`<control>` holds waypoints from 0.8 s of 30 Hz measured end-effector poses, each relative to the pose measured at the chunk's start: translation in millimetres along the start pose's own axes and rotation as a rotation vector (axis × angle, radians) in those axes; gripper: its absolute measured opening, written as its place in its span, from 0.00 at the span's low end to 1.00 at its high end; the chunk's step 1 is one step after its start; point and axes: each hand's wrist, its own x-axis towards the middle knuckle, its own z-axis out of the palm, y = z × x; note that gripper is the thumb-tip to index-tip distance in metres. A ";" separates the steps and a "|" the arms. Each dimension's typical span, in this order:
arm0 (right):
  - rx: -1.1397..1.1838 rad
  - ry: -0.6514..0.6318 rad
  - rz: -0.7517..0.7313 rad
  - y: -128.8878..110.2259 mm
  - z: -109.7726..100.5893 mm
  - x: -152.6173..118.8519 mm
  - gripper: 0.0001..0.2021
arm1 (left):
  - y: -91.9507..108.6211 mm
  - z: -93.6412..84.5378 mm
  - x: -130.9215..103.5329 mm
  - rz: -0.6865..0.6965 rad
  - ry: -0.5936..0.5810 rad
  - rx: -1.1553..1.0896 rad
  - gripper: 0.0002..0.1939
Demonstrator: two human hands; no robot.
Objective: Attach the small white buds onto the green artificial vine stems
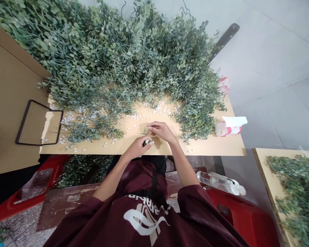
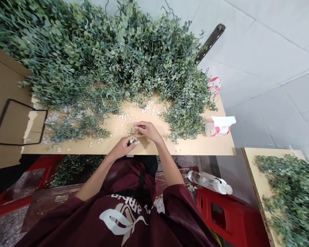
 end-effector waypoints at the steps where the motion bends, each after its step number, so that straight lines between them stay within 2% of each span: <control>1: -0.025 -0.006 -0.008 0.8 1.1 1.3 0.18 | 0.2 -0.1 -0.1 0.003 -0.001 0.002 0.12; 10: -0.176 -0.096 -0.126 0.3 7.4 5.7 0.15 | -0.6 0.4 0.1 0.012 -0.002 0.020 0.12; 24: -0.216 -0.001 -0.127 -5.6 7.5 5.4 0.14 | 1.2 -0.5 0.0 0.000 -0.004 0.023 0.12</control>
